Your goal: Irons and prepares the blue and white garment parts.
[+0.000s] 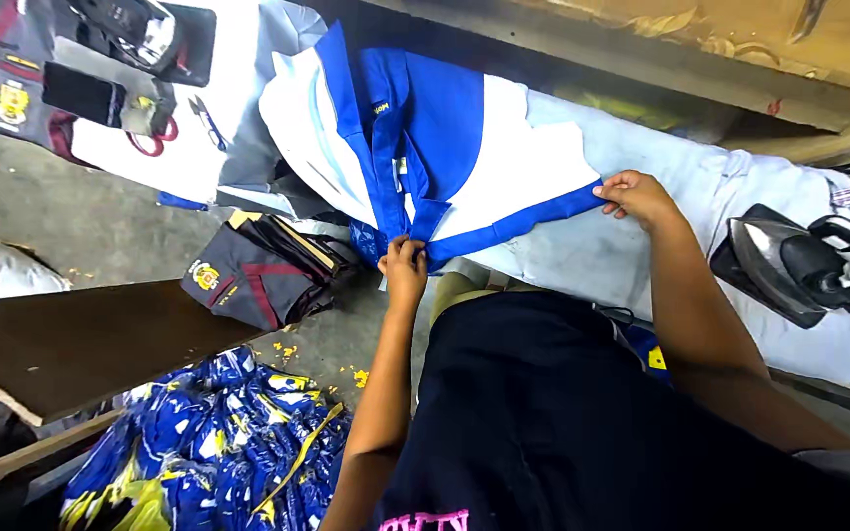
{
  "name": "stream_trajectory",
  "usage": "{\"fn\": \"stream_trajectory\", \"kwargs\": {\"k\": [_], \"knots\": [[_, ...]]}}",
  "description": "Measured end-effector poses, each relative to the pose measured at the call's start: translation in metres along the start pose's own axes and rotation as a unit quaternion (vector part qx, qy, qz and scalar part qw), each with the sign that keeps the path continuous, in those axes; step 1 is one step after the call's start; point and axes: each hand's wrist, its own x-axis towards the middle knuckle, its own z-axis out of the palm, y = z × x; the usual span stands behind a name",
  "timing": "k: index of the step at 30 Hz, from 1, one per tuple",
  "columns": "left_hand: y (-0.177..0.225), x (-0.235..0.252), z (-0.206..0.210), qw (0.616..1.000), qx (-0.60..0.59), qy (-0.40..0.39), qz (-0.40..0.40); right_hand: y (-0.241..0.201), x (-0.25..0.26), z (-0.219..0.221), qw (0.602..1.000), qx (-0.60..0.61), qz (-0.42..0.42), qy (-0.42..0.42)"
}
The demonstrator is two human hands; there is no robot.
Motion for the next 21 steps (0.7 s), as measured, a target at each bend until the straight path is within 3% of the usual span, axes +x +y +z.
{"fn": "stream_trajectory", "kwargs": {"k": [6,10,15,21], "knots": [[0.01,0.002,-0.002,0.994,0.043,-0.086,-0.042,0.018,-0.004,-0.008,0.998,-0.003,-0.038,0.04],[0.01,-0.005,0.003,0.992,0.055,-0.101,-0.06,0.029,-0.003,-0.001,0.996,-0.079,-0.029,0.017],[0.015,-0.004,-0.011,0.993,0.034,-0.107,0.023,0.007,0.002,-0.014,0.986,-0.162,-0.039,-0.023],[0.058,0.012,-0.03,0.993,0.033,-0.082,0.075,-0.044,0.021,-0.01,0.992,-0.077,-0.074,0.07]]}}
